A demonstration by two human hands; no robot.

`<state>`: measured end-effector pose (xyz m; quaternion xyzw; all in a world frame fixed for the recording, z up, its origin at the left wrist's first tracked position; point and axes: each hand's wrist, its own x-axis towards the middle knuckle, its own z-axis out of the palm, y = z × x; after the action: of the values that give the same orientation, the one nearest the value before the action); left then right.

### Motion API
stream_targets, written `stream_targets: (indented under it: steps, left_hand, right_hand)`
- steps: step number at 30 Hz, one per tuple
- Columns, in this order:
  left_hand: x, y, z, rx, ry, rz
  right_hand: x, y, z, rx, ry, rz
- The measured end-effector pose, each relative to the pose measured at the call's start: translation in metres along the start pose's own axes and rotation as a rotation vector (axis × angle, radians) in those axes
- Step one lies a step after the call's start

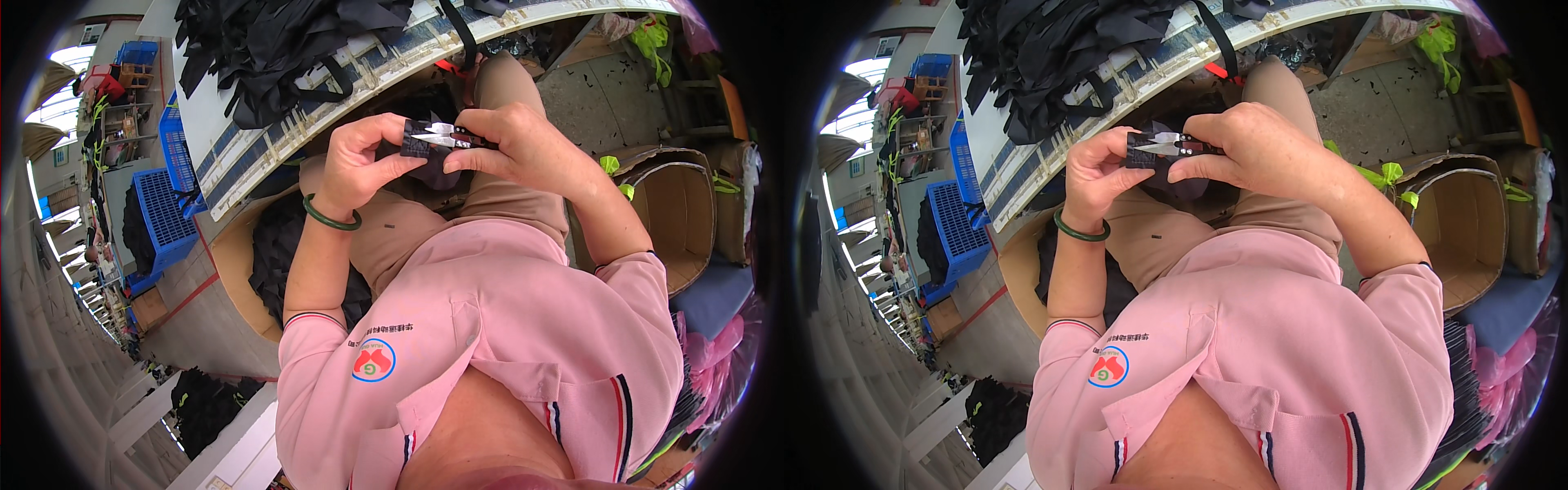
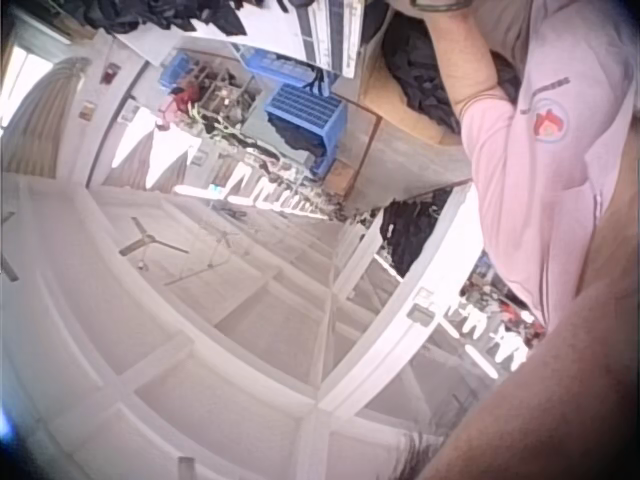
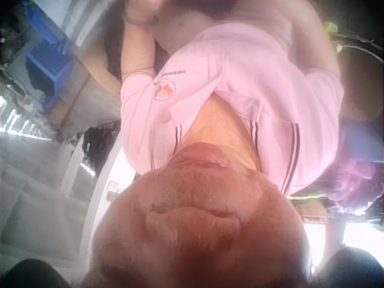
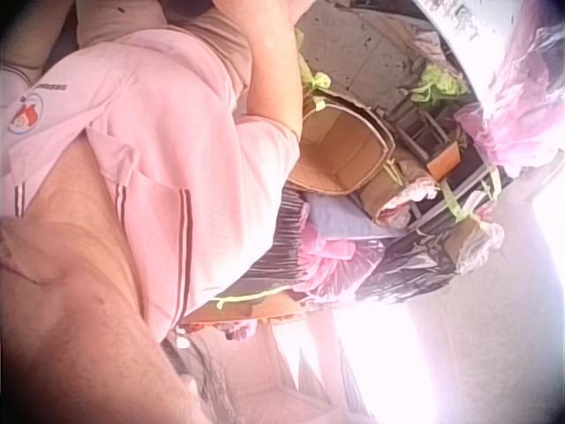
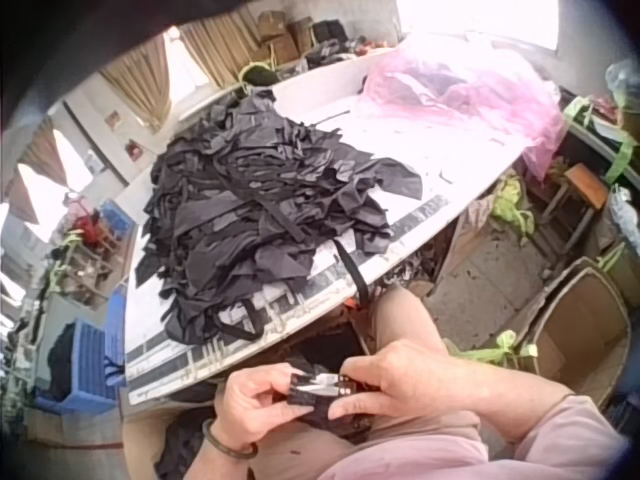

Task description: The person sits on the floor and uses scissors to trim the edges of black fabric pieces. They handle the fabric one piece at a time, cutting small sections and placing the finished items into a pile on the table.

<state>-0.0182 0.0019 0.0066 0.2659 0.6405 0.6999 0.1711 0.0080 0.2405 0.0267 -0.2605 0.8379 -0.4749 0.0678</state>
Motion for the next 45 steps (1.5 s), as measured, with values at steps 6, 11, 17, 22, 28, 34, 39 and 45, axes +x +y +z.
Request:
stream_targets:
  steps: [6, 11, 17, 22, 28, 34, 39, 45]
  left_hand:
    - [0.002, 0.004, 0.002, 0.017, -0.035, 0.024]
    - [0.002, 0.004, 0.002, 0.022, -0.02, -0.001]
    - [0.001, 0.001, -0.003, 0.06, -0.015, 0.028]
    - [0.002, -0.001, -0.001, 0.067, -0.035, 0.002]
    - [0.0, -0.005, 0.0, -0.029, -0.068, -0.081]
    - [0.0, -0.004, 0.0, -0.022, -0.106, -0.082]
    - [0.0, -0.004, 0.0, -0.016, -0.106, -0.091]
    - [0.002, -0.002, 0.001, -0.002, -0.126, -0.066]
  right_hand:
    - [0.0, 0.003, 0.0, -0.03, 0.015, 0.016]
    - [-0.002, 0.003, -0.002, -0.018, -0.004, 0.038]
    - [-0.004, 0.0, -0.003, 0.029, -0.035, 0.073]
    - [-0.003, 0.001, 0.0, 0.047, -0.033, 0.062]
    - [0.0, -0.002, 0.001, -0.038, -0.049, 0.037]
    - [-0.001, 0.003, 0.003, -0.056, -0.023, 0.016]
    - [-0.003, 0.004, 0.004, -0.04, -0.015, 0.019]
    - [-0.005, 0.003, 0.004, -0.013, -0.031, 0.03]
